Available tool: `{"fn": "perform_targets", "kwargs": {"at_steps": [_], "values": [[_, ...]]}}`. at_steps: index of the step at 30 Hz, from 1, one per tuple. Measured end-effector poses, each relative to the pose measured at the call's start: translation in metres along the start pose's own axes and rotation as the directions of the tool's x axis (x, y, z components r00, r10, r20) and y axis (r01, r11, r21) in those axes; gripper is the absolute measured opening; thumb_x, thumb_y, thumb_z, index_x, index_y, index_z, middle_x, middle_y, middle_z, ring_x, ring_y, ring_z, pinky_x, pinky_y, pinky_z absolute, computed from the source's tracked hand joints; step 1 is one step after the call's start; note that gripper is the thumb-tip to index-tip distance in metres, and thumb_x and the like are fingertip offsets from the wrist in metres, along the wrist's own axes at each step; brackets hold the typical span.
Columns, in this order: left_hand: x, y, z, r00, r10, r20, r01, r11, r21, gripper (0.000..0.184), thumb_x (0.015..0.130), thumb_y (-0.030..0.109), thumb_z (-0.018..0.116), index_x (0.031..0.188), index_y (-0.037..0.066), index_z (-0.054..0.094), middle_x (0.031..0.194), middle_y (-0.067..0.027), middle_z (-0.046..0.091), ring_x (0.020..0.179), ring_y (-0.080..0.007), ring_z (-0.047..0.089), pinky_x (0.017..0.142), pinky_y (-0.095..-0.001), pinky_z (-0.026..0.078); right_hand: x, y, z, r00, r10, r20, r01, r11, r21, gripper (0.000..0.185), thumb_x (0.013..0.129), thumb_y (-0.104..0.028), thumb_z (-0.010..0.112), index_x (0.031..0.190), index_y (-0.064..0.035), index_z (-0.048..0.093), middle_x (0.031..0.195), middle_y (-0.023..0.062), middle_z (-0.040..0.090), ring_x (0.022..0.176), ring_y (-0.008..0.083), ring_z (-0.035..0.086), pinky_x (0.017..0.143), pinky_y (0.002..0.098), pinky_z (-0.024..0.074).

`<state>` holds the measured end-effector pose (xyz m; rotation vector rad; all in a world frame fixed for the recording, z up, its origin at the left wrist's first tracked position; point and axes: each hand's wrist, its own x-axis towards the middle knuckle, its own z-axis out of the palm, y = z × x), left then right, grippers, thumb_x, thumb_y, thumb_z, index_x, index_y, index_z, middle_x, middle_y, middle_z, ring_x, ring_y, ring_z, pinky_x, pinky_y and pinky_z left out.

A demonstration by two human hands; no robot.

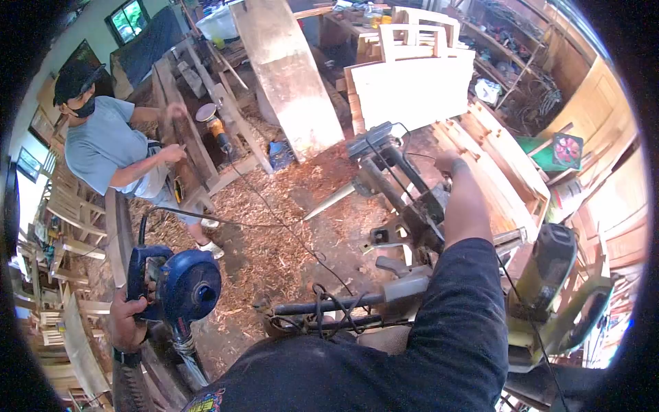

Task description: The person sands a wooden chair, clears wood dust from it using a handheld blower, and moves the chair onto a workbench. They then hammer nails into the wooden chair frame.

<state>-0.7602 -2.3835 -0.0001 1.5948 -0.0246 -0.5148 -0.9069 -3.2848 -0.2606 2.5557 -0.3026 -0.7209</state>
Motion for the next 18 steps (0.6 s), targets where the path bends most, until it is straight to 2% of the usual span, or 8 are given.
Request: {"fn": "perform_targets", "kwargs": {"at_steps": [3, 4, 6, 9, 11, 12, 16, 18], "values": [[0.0, -0.005, 0.01, 0.998, -0.029, -0.05, 0.029, 1.0, -0.012, 0.046, 0.077, 0.0, 0.063, 0.123, -0.008, 0.063, 0.109, -0.0129, 0.072, 0.095, -0.0217, 0.07, 0.094, -0.0361, 0.055, 0.015, -0.011, -0.041, 0.984, -0.052, 0.172, 0.068, 0.994, -0.089, 0.014, 0.086, -0.026, 0.072, 0.088, -0.0177, 0.083, 0.094, 0.0063, 0.08, 0.084, 0.0235, 0.077, 0.075, 0.0397, 0.0607], [0.0, -0.006, 0.011, 0.999, -0.038, -0.037, 0.038, 0.999, -0.007, 0.046, 0.077, 0.0, 0.063, 0.123, -0.007, 0.063, 0.108, -0.0128, 0.072, 0.094, -0.0213, 0.069, 0.094, -0.0356, 0.054, 0.026, -0.015, -0.035, 0.998, 0.06, 0.031, -0.054, 0.985, -0.167, 0.015, 0.083, -0.027, 0.076, 0.09, -0.0157, 0.083, 0.096, 0.0057, 0.08, 0.085, 0.0242, 0.077, 0.074, 0.0373, 0.0605], [-0.002, -0.009, 0.01, 0.999, -0.05, -0.012, 0.05, 0.999, -0.01, 0.046, 0.076, 0.0, 0.063, 0.122, -0.007, 0.063, 0.107, -0.0127, 0.071, 0.094, -0.0206, 0.068, 0.093, -0.0346, 0.053, 0.055, -0.005, -0.03, 0.948, 0.314, 0.054, -0.318, 0.919, 0.234, 0.017, 0.083, -0.029, 0.076, 0.089, -0.015, 0.083, 0.097, 0.0059, 0.08, 0.086, 0.024, 0.077, 0.073, 0.0369, 0.0602], [-0.006, -0.011, 0.015, 0.995, -0.093, -0.047, 0.093, 0.996, 0.005, 0.047, 0.074, -0.001, 0.063, 0.12, -0.007, 0.062, 0.106, -0.0126, 0.07, 0.093, -0.02, 0.066, 0.093, -0.0333, 0.052, 0.098, 0.018, -0.021, 0.893, 0.45, -0.024, -0.395, 0.807, 0.439, 0.019, 0.085, -0.03, 0.075, 0.089, -0.0131, 0.082, 0.092, 0.006, 0.08, 0.085, 0.0219, 0.077, 0.07, 0.0358, 0.0589], [-0.007, -0.017, 0.014, 0.994, -0.1, -0.033, 0.099, 0.995, -0.013, 0.046, 0.074, 0.0, 0.064, 0.119, -0.007, 0.062, 0.106, -0.0126, 0.069, 0.093, -0.0196, 0.065, 0.093, -0.0332, 0.051, 0.079, 0.02, -0.066, 0.954, 0.259, -0.153, -0.269, 0.962, -0.052, 0.019, 0.086, -0.029, 0.074, 0.089, -0.0123, 0.082, 0.088, 0.0056, 0.079, 0.082, 0.0213, 0.077, 0.068, 0.0361, 0.0581], [-0.007, -0.02, 0.014, 0.994, -0.106, -0.023, 0.105, 0.994, -0.036, 0.045, 0.074, -0.001, 0.063, 0.119, -0.007, 0.062, 0.106, -0.0125, 0.068, 0.093, -0.0195, 0.065, 0.092, -0.0332, 0.051, 0.087, 0.029, -0.07, 0.952, 0.27, -0.144, -0.26, 0.962, 0.084, 0.019, 0.084, -0.019, 0.07, 0.094, -0.0067, 0.08, 0.099, 0.0139, 0.079, 0.09, 0.0283, 0.077, 0.078, 0.0416, 0.0623], [-0.01, -0.037, 0.009, 0.993, -0.118, -0.018, 0.116, 0.989, -0.088, 0.045, 0.076, 0.004, 0.064, 0.12, -0.005, 0.064, 0.102, -0.0101, 0.07, 0.09, -0.0186, 0.065, 0.09, -0.0341, 0.053, 0.157, 0.062, -0.035, 0.913, 0.319, -0.253, -0.177, 0.87, 0.46, 0.019, 0.088, -0.022, 0.07, 0.091, -0.0061, 0.08, 0.086, 0.0105, 0.078, 0.081, 0.0253, 0.076, 0.068, 0.0375, 0.0584], [-0.012, -0.039, 0.013, 0.99, -0.136, -0.042, 0.13, 0.984, -0.118, 0.045, 0.075, 0.005, 0.065, 0.119, -0.005, 0.063, 0.1, -0.0098, 0.07, 0.09, -0.0184, 0.064, 0.09, -0.0336, 0.052, 0.183, 0.07, -0.029, 0.899, 0.36, -0.249, -0.205, 0.849, 0.488, 0.019, 0.089, -0.023, 0.07, 0.09, -0.0055, 0.079, 0.084, 0.0105, 0.078, 0.08, 0.0252, 0.076, 0.067, 0.0369, 0.0582]]}}
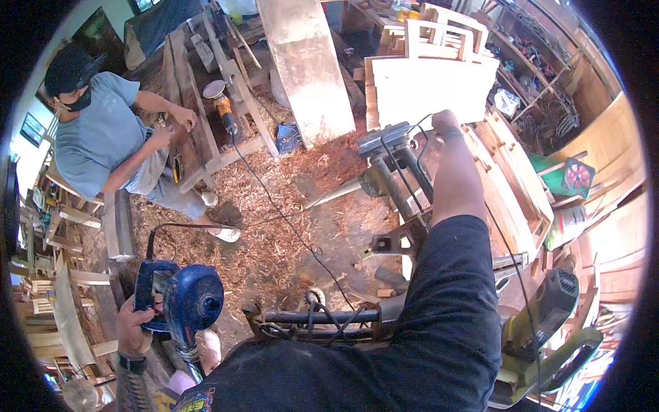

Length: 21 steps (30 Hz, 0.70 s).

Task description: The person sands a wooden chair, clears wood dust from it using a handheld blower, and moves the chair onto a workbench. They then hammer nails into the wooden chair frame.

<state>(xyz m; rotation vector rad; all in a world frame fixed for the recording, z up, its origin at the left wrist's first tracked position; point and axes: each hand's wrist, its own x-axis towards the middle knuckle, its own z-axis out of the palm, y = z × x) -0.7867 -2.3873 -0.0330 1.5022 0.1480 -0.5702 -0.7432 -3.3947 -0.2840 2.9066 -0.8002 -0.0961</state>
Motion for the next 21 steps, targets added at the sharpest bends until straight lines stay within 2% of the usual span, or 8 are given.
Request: {"fn": "perform_targets", "kwargs": {"at_steps": [2, 6, 10, 13, 14, 15, 16, 21], "values": [[-0.001, -0.004, 0.002, 1.0, -0.005, -0.024, 0.005, 1.0, -0.008, 0.045, 0.074, 0.005, 0.066, 0.118, -0.005, 0.064, 0.099, -0.0095, 0.07, 0.09, -0.0183, 0.064, 0.091, -0.0333, 0.052, -0.036, -0.064, -0.064, 0.947, -0.268, 0.176, 0.317, 0.71, -0.628, 0.017, 0.084, -0.024, 0.076, 0.089, -0.0086, 0.081, 0.092, 0.0108, 0.08, 0.086, 0.0265, 0.077, 0.076, 0.0382, 0.0607], [-0.009, -0.011, 0.0, 0.998, -0.019, -0.051, 0.023, 0.997, 0.073, 0.044, 0.072, 0.005, 0.068, 0.115, -0.004, 0.065, 0.098, -0.0091, 0.07, 0.091, -0.0179, 0.064, 0.091, -0.033, 0.051, -0.042, -0.107, -0.072, 0.983, -0.014, 0.183, 0.093, 0.896, -0.433, 0.013, 0.078, -0.02, 0.078, 0.089, -0.0158, 0.085, 0.096, 0.0072, 0.08, 0.091, 0.0253, 0.077, 0.084, 0.0379, 0.0605], [-0.024, -0.013, -0.005, 0.996, -0.065, -0.056, 0.075, 0.977, 0.198, 0.043, 0.072, -0.001, 0.067, 0.115, -0.004, 0.068, 0.104, -0.0085, 0.072, 0.095, -0.0176, 0.066, 0.093, -0.0322, 0.051, -0.029, -0.111, -0.062, 0.987, -0.038, 0.159, 0.099, 0.914, -0.393, 0.014, 0.077, -0.018, 0.077, 0.088, -0.013, 0.083, 0.095, 0.0111, 0.079, 0.092, 0.0261, 0.077, 0.082, 0.0375, 0.0608], [-0.033, -0.026, -0.02, 0.992, -0.118, -0.042, 0.125, 0.951, 0.284, 0.048, 0.073, -0.001, 0.07, 0.121, -0.004, 0.068, 0.108, -0.0082, 0.073, 0.098, -0.018, 0.069, 0.095, -0.0343, 0.054, 0.012, -0.081, -0.016, 0.97, 0.215, 0.11, -0.237, 0.938, 0.253, 0.025, 0.084, -0.008, 0.062, 0.101, -0.0118, 0.08, 0.09, 0.014, 0.077, 0.074, 0.0261, 0.072, 0.058, 0.0363, 0.0559], [-0.036, -0.024, -0.014, 0.985, -0.16, -0.062, 0.171, 0.947, 0.271, 0.048, 0.074, -0.001, 0.071, 0.121, -0.004, 0.068, 0.108, -0.0082, 0.073, 0.098, -0.0177, 0.069, 0.096, -0.0348, 0.054, 0.031, -0.074, 0.006, 0.873, 0.412, 0.26, -0.462, 0.534, 0.708, 0.029, 0.086, -0.006, 0.058, 0.106, -0.0115, 0.078, 0.09, 0.0141, 0.076, 0.069, 0.0249, 0.068, 0.053, 0.0351, 0.0525], [-0.038, -0.024, -0.007, 0.976, -0.202, -0.081, 0.216, 0.941, 0.259, 0.048, 0.074, -0.001, 0.072, 0.122, -0.004, 0.068, 0.107, -0.0082, 0.073, 0.098, -0.0175, 0.069, 0.096, -0.0353, 0.054, 0.041, -0.073, 0.019, 0.741, 0.459, 0.49, -0.507, -0.097, 0.857, 0.033, 0.087, -0.005, 0.054, 0.112, -0.0112, 0.076, 0.09, 0.0141, 0.076, 0.065, 0.0236, 0.065, 0.047, 0.034, 0.0491], [-0.04, -0.026, -0.001, 0.981, -0.163, -0.108, 0.186, 0.947, 0.26, 0.049, 0.073, -0.001, 0.074, 0.122, -0.004, 0.068, 0.108, -0.0087, 0.073, 0.097, -0.0177, 0.069, 0.096, -0.0358, 0.054, 0.005, -0.107, -0.032, 0.724, 0.454, 0.52, -0.499, -0.175, 0.848, 0.048, 0.091, -0.001, 0.046, 0.135, -0.01, 0.063, 0.106, 0.0149, 0.073, 0.061, 0.0173, 0.054, 0.04, 0.0298, 0.0377], [-0.042, -0.039, -0.003, 0.985, -0.162, -0.061, 0.171, 0.961, 0.215, 0.049, 0.071, -0.002, 0.074, 0.119, -0.005, 0.068, 0.106, -0.0095, 0.074, 0.096, -0.0188, 0.07, 0.094, -0.0352, 0.054, -0.026, -0.153, -0.064, 0.942, 0.241, 0.234, -0.255, 0.059, 0.965, 0.072, 0.082, 0.009, 0.042, 0.151, -0.0101, 0.049, 0.141, 0.0147, 0.063, 0.066, 0.0144, 0.057, 0.049, 0.0274, 0.0417]]}}
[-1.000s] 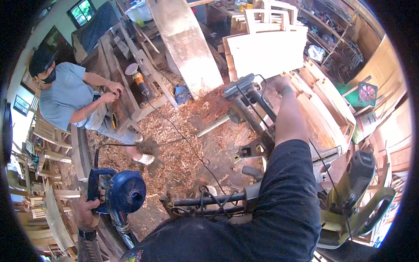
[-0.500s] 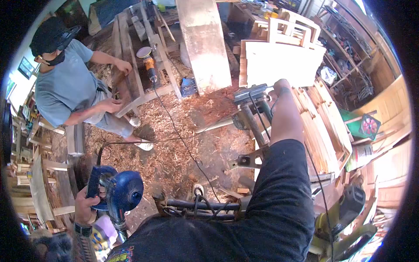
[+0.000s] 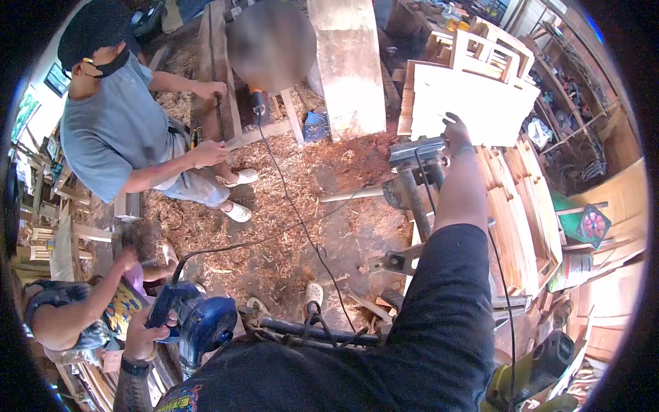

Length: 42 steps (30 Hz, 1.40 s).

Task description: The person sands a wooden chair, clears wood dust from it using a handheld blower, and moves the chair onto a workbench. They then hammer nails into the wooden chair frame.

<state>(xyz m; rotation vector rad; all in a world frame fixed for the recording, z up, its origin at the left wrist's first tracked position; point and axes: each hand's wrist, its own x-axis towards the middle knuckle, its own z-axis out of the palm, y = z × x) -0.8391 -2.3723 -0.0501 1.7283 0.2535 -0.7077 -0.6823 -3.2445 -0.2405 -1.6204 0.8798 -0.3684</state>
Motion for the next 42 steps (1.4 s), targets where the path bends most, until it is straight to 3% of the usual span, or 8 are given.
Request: {"fn": "perform_targets", "kwargs": {"at_steps": [4, 12, 14, 15, 21, 27, 34, 42], "values": [[-0.006, -0.008, 0.003, 0.999, 0.003, -0.048, -0.005, 0.999, -0.035, 0.05, 0.069, 0.001, 0.073, 0.119, -0.005, 0.068, 0.105, -0.0086, 0.074, 0.095, -0.0177, 0.069, 0.091, -0.0328, 0.054, -0.019, -0.017, 0.038, 0.894, 0.055, 0.445, 0.054, 0.972, -0.229, 0.061, 0.081, 0.01, 0.047, 0.138, -0.0052, 0.063, 0.141, 0.0112, 0.064, 0.104, 0.0126, 0.067, 0.062, 0.0301, 0.0498], [-0.025, -0.021, -0.02, 0.992, -0.009, -0.125, 0.005, 1.0, -0.031, 0.053, 0.068, 0.006, 0.075, 0.12, -0.002, 0.069, 0.102, -0.0058, 0.073, 0.09, -0.0116, 0.067, 0.084, -0.0267, 0.054, -0.14, -0.166, 0.082, 0.544, -0.284, 0.79, 0.184, 0.959, 0.218, 0.043, 0.083, 0.001, 0.062, 0.125, -0.0043, 0.062, 0.111, 0.0086, 0.07, 0.051, 0.005, 0.041, 0.044, 0.0222, 0.0296], [-0.03, -0.02, -0.025, 0.989, 0.051, -0.142, -0.051, 0.999, 0.001, 0.051, 0.07, 0.005, 0.077, 0.12, -0.002, 0.069, 0.102, -0.0052, 0.073, 0.092, -0.0112, 0.067, 0.089, -0.0275, 0.053, -0.167, -0.198, 0.072, -0.248, -0.695, 0.675, 0.968, -0.153, 0.199, 0.017, 0.078, 0.005, 0.07, 0.094, -0.0023, 0.069, 0.091, 0.004, 0.065, 0.062, 0.0142, 0.052, 0.054, 0.0274, 0.0422], [-0.034, -0.023, -0.032, 0.989, 0.086, -0.118, -0.084, 0.996, 0.022, 0.048, 0.073, 0.005, 0.077, 0.12, -0.003, 0.069, 0.101, -0.0048, 0.072, 0.093, -0.0115, 0.066, 0.09, -0.028, 0.053, -0.191, -0.21, 0.057, 0.309, -0.564, 0.766, 0.751, 0.638, 0.167, 0.012, 0.078, 0.003, 0.071, 0.087, -0.0038, 0.067, 0.083, 0.0023, 0.062, 0.067, 0.0144, 0.056, 0.057, 0.0271, 0.0446], [-0.058, -0.092, -0.085, 0.95, 0.244, -0.192, -0.259, 0.965, -0.052, 0.035, 0.085, 0.004, 0.076, 0.119, -0.002, 0.069, 0.103, -0.0041, 0.073, 0.094, -0.0118, 0.066, 0.089, -0.0294, 0.053, -0.353, -0.296, 0.105, -0.253, -0.703, 0.665, 0.493, 0.497, 0.714, 0.041, 0.098, -0.018, 0.063, 0.063, -0.0153, 0.043, 0.056, -0.0011, 0.039, 0.046, 0.0109, 0.035, 0.047, 0.0288, 0.0311], [-0.084, -0.193, -0.148, 0.909, 0.191, -0.372, -0.285, 0.934, -0.217, 0.036, 0.083, 0.007, 0.079, 0.116, -0.001, 0.07, 0.101, -0.0057, 0.074, 0.091, -0.0131, 0.067, 0.086, -0.0307, 0.054, -0.502, -0.257, 0.184, 0.173, -0.761, 0.626, 0.115, 0.647, 0.754, 0.031, 0.093, -0.028, 0.069, 0.074, -0.0079, 0.054, 0.064, -0.0032, 0.05, 0.05, 0.0067, 0.041, 0.042, 0.0255, 0.0295], [-0.154, -0.292, -0.232, 0.854, 0.161, -0.495, -0.025, 0.963, 0.269, 0.044, 0.079, 0.019, 0.082, 0.118, 0.003, 0.07, 0.094, -0.0131, 0.074, 0.087, -0.0202, 0.07, 0.078, -0.0367, 0.054, -0.65, -0.228, 0.361, -0.401, 0.588, 0.703, 0.393, 0.803, -0.448, 0.081, 0.088, 0.011, 0.074, 0.157, 0.0042, 0.033, 0.144, 0.0259, 0.057, 0.107, 0.0263, 0.071, 0.084, 0.0376, 0.0604], [-0.181, -0.379, -0.295, 0.888, 0.187, -0.42, 0.016, 0.9, 0.435, 0.03, 0.071, 0.024, 0.076, 0.098, 0.01, 0.076, 0.088, -0.0171, 0.073, 0.089, -0.0375, 0.071, 0.079, -0.0488, 0.054, -0.715, -0.156, 0.509, -0.523, 0.477, 0.706, 0.237, 0.878, -0.417, 0.063, 0.082, -0.005, 0.085, 0.139, 0.003, 0.059, 0.114, 0.0186, 0.073, 0.101, 0.0282, 0.073, 0.077, 0.0375, 0.0622]]}}
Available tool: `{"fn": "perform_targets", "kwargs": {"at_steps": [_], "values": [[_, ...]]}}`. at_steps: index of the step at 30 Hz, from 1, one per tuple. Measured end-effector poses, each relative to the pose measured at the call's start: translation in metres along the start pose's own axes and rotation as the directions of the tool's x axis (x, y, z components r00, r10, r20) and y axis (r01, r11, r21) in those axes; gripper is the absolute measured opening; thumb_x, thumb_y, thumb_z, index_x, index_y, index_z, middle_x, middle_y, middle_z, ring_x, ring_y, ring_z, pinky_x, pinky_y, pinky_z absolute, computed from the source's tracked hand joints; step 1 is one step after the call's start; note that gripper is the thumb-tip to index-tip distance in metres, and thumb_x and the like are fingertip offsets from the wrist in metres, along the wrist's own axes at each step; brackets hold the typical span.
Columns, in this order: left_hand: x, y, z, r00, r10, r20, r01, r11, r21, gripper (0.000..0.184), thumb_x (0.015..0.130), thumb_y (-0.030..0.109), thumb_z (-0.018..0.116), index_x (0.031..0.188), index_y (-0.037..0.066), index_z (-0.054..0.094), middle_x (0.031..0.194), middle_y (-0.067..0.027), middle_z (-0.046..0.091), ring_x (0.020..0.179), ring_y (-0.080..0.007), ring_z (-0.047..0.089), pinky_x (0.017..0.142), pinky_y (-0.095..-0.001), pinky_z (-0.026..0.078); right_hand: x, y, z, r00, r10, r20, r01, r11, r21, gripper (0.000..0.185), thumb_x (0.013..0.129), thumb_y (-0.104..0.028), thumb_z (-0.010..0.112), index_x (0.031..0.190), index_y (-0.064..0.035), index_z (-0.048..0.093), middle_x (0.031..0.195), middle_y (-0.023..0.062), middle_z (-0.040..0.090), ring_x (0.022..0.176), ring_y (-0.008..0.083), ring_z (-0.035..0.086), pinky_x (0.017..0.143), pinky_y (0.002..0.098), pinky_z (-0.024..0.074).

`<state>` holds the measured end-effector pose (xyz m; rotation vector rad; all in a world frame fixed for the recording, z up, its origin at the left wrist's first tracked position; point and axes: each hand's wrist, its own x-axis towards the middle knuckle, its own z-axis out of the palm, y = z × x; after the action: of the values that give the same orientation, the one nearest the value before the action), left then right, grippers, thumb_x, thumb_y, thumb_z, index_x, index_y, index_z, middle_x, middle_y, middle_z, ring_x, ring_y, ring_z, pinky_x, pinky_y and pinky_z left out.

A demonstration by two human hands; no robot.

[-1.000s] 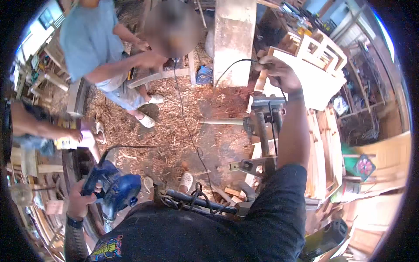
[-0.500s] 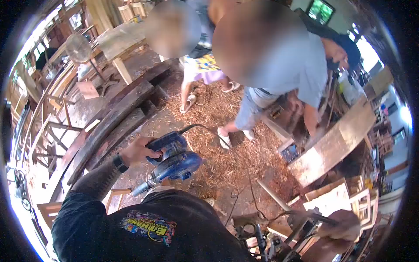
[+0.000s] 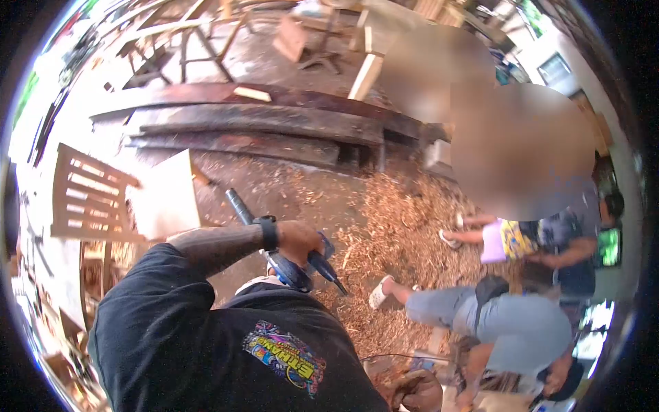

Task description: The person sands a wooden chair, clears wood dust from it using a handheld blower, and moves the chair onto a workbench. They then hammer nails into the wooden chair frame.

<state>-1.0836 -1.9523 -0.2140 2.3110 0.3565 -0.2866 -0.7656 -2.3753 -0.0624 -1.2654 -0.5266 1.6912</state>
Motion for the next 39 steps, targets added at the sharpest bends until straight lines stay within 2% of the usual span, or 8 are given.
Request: {"fn": "perform_targets", "kwargs": {"at_steps": [4, 8, 18, 20, 24, 28, 34, 39], "values": [[-0.002, -0.037, 0.034, 0.993, -0.059, -0.098, 0.059, 0.998, -0.005, 0.022, 0.069, 0.024, 0.075, 0.085, 0.01, 0.075, 0.087, -0.0157, 0.073, 0.09, -0.0386, 0.071, 0.079, -0.0488, 0.055, 0.1, -0.039, 0.009, 0.926, 0.378, -0.018, -0.338, 0.803, -0.49, 0.064, 0.087, 0.01, 0.073, 0.146, 0.0039, 0.05, 0.132, 0.0179, 0.064, 0.105, 0.0253, 0.069, 0.086, 0.0358, 0.0584], [-0.017, -0.024, 0.026, 0.985, -0.11, -0.131, 0.115, 0.993, 0.024, 0.02, 0.071, 0.02, 0.074, 0.088, 0.011, 0.075, 0.087, -0.0148, 0.073, 0.091, -0.0378, 0.071, 0.08, -0.0482, 0.056, 0.249, -0.02, 0.067, 0.938, -0.193, 0.289, 0.338, 0.314, -0.887, 0.064, 0.082, -0.013, 0.082, 0.139, 0.0006, 0.057, 0.13, 0.0173, 0.063, 0.117, 0.0282, 0.064, 0.103, 0.0396, 0.0518], [-0.099, 0.02, 0.035, 0.866, -0.243, -0.437, 0.147, 0.959, -0.242, 0.038, 0.075, 0.019, 0.075, 0.112, 0.009, 0.074, 0.098, -0.0195, 0.074, 0.095, -0.0401, 0.071, 0.086, -0.0485, 0.055, 0.386, 0.001, 0.19, 0.695, 0.113, 0.71, 0.677, 0.228, -0.7, 0.06, 0.08, -0.016, 0.084, 0.133, -0.0019, 0.06, 0.12, 0.0121, 0.07, 0.106, 0.0238, 0.068, 0.095, 0.0371, 0.0542], [-0.13, 0.024, 0.035, 0.826, -0.344, -0.447, 0.233, 0.93, -0.284, 0.037, 0.076, 0.021, 0.078, 0.111, 0.008, 0.074, 0.096, -0.0187, 0.074, 0.093, -0.0392, 0.071, 0.085, -0.0474, 0.055, 0.42, 0.026, 0.202, 0.632, 0.25, 0.734, 0.588, 0.462, -0.664, 0.059, 0.081, -0.016, 0.083, 0.133, -0.0022, 0.06, 0.118, 0.0099, 0.071, 0.103, 0.0208, 0.068, 0.093, 0.0358, 0.0555], [-0.209, -0.036, 0.089, 0.292, -0.41, -0.864, 0.354, 0.886, -0.3, 0.025, 0.086, 0.028, 0.079, 0.102, 0.009, 0.074, 0.099, -0.017, 0.073, 0.094, -0.0364, 0.071, 0.086, -0.0478, 0.056, 0.484, 0.089, 0.238, 0.685, 0.613, 0.394, 0.185, 0.377, -0.908, 0.037, 0.096, -0.031, 0.074, 0.116, -0.0014, 0.066, 0.101, 0.0035, 0.068, 0.087, 0.0091, 0.06, 0.075, 0.0302, 0.0508], [-0.366, -0.066, 0.113, -0.106, -0.48, -0.871, 0.618, 0.655, -0.435, 0.023, 0.088, 0.033, 0.078, 0.101, 0.014, 0.074, 0.096, -0.0096, 0.075, 0.093, -0.0317, 0.071, 0.086, -0.044, 0.056, 0.495, 0.105, 0.304, 0.582, 0.459, 0.671, 0.396, 0.56, -0.727, 0.033, 0.107, -0.037, 0.061, 0.118, -0.006, 0.064, 0.082, -0.0038, 0.062, 0.068, 0.0056, 0.055, 0.058, 0.0238, 0.0438], [-0.649, -0.135, 0.124, -0.44, -0.15, -0.886, 0.891, -0.197, -0.409, 0.053, 0.09, 0.029, 0.072, 0.137, 0.007, 0.058, 0.133, -0.0177, 0.062, 0.125, -0.0314, 0.058, 0.106, -0.0493, 0.043, 0.489, 0.102, 0.484, 0.459, 0.439, 0.772, 0.407, 0.669, -0.622, 0.038, 0.106, -0.041, 0.062, 0.109, -0.0037, 0.062, 0.092, -0.0034, 0.06, 0.08, 0.0042, 0.049, 0.072, 0.0221, 0.0423], [-0.769, -0.149, 0.094, -0.642, -0.674, -0.365, 0.704, -0.33, -0.628, 0.053, 0.091, 0.028, 0.065, 0.134, -0.003, 0.057, 0.134, -0.0227, 0.063, 0.123, -0.0384, 0.064, 0.105, -0.0491, 0.05, 0.471, 0.117, 0.618, 0.451, 0.491, 0.745, 0.3, 0.703, -0.645, 0.04, 0.104, -0.046, 0.064, 0.104, -0.0062, 0.063, 0.075, -0.0038, 0.055, 0.064, 0.0046, 0.048, 0.055, 0.0237, 0.0406]]}}
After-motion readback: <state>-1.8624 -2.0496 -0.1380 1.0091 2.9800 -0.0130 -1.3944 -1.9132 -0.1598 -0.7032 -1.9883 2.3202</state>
